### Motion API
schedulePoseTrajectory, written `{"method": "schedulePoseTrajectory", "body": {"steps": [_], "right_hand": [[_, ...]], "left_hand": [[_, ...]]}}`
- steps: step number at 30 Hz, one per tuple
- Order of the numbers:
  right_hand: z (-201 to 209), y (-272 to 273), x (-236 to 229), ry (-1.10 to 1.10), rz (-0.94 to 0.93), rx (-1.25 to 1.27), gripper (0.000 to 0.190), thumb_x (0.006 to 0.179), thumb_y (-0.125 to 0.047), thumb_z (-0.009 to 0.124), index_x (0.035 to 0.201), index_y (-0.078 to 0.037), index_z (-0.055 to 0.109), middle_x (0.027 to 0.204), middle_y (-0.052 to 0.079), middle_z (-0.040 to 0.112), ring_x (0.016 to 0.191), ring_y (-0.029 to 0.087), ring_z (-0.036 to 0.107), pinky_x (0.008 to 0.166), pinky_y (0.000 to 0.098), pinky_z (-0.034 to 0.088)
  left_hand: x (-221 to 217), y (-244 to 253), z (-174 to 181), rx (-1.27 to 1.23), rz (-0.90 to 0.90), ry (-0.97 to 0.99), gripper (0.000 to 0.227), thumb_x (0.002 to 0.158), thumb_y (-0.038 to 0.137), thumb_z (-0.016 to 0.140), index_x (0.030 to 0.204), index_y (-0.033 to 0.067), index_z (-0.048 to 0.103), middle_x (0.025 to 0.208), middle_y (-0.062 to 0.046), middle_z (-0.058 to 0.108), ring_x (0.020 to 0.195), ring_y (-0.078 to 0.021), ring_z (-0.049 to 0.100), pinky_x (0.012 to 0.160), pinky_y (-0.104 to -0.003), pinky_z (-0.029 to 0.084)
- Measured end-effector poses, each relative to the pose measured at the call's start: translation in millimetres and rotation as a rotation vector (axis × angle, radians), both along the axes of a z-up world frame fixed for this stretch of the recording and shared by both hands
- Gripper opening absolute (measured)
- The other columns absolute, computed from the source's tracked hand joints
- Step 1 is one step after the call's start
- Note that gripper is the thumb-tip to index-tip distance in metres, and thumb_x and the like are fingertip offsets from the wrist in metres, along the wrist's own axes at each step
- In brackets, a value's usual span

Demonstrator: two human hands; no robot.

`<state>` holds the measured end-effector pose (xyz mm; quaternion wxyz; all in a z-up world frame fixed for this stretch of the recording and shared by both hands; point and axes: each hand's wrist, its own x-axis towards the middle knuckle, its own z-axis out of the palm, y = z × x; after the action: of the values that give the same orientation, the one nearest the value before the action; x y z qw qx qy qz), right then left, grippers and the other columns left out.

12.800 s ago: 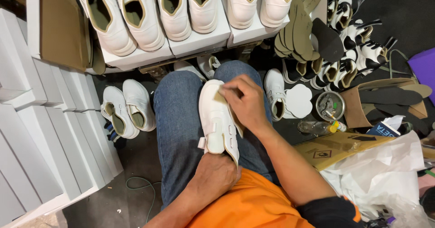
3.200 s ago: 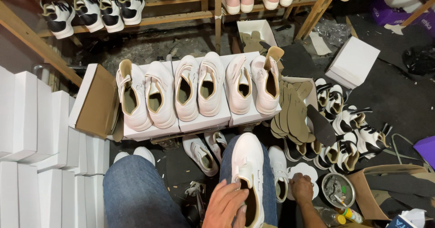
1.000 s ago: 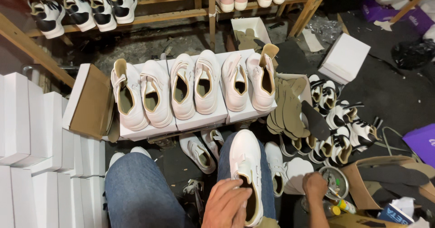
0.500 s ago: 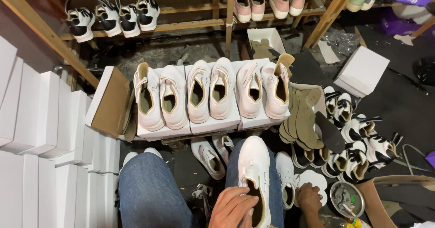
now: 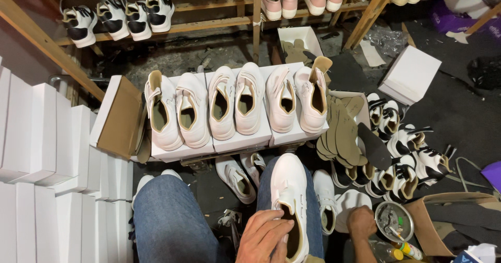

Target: The person sits on the floor and cleans a white shoe using a small brush. They scrub the upper surface, the sole, and the interior of the shoe. The person also handles a white insole, placing it inside the shoe before continuing to clean the exterior.

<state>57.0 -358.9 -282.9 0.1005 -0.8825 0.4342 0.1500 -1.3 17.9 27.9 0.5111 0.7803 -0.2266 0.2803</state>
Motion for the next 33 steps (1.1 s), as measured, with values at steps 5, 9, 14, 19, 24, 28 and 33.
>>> {"method": "schedulePoseTrajectory", "body": {"steps": [5,9,14,19,24,28,33], "right_hand": [[39,-10,-4,-0.313,-0.084,-0.111,0.044,0.113,-0.030,0.044,0.104,0.007,0.065,0.099,0.028,0.072,0.090,0.043,0.070,0.077,0.0532,0.053],[74,-13,-12,-0.365,0.008,-0.307,0.042,0.119,-0.030,0.044,0.089,-0.005,0.059,0.077,0.009,0.061,0.063,0.022,0.058,0.060,0.0368,0.052],[107,17,-6,-0.312,0.041,-0.099,0.032,0.107,-0.018,0.054,0.122,0.010,0.052,0.120,0.030,0.058,0.090,0.039,0.065,0.080,0.0475,0.058],[32,8,-14,-0.507,0.207,-0.111,0.022,0.091,-0.011,0.052,0.100,0.009,0.053,0.100,0.037,0.064,0.095,0.056,0.062,0.083,0.0610,0.048],[15,34,-24,-0.387,0.102,0.107,0.043,0.092,-0.004,0.036,0.135,0.000,0.034,0.107,0.037,0.065,0.099,0.057,0.063,0.087,0.0627,0.046],[14,52,-31,-0.247,0.154,0.069,0.065,0.089,-0.005,0.051,0.148,-0.021,0.028,0.118,0.027,0.055,0.094,0.052,0.065,0.080,0.0606,0.052],[13,43,-38,-0.215,-0.020,0.140,0.063,0.094,-0.019,0.051,0.154,-0.027,0.034,0.121,0.031,0.057,0.104,0.055,0.064,0.087,0.0594,0.054]], "left_hand": [[1,4,11,-0.010,0.011,-0.070,0.018,0.096,0.004,0.056,0.103,0.0007,0.071,0.093,-0.012,0.074,0.097,-0.0321,0.072,0.081,-0.045,0.057],[-4,9,22,-0.010,-0.011,-0.001,0.020,0.096,0.004,0.055,0.107,0.0003,0.071,0.097,-0.014,0.075,0.102,-0.0328,0.071,0.085,-0.046,0.057],[-9,11,25,-0.022,-0.040,0.014,0.022,0.096,0.004,0.057,0.114,0.0014,0.070,0.103,-0.014,0.074,0.108,-0.0336,0.069,0.085,-0.048,0.057],[-16,18,22,-0.019,-0.007,0.012,0.023,0.093,0.000,0.055,0.111,0.0005,0.070,0.100,-0.013,0.074,0.104,-0.0329,0.069,0.084,-0.046,0.056],[-16,18,17,-0.014,-0.007,0.021,0.026,0.088,-0.004,0.057,0.109,-0.0006,0.070,0.099,-0.013,0.074,0.103,-0.0328,0.069,0.086,-0.046,0.055],[-14,15,14,0.014,-0.013,0.042,0.024,0.090,-0.001,0.057,0.110,0.0002,0.071,0.100,-0.013,0.074,0.105,-0.0316,0.069,0.087,-0.046,0.056],[-12,13,11,0.019,-0.020,0.003,0.022,0.092,0.000,0.057,0.109,-0.0001,0.070,0.100,-0.012,0.074,0.103,-0.0314,0.069,0.087,-0.044,0.056]]}}
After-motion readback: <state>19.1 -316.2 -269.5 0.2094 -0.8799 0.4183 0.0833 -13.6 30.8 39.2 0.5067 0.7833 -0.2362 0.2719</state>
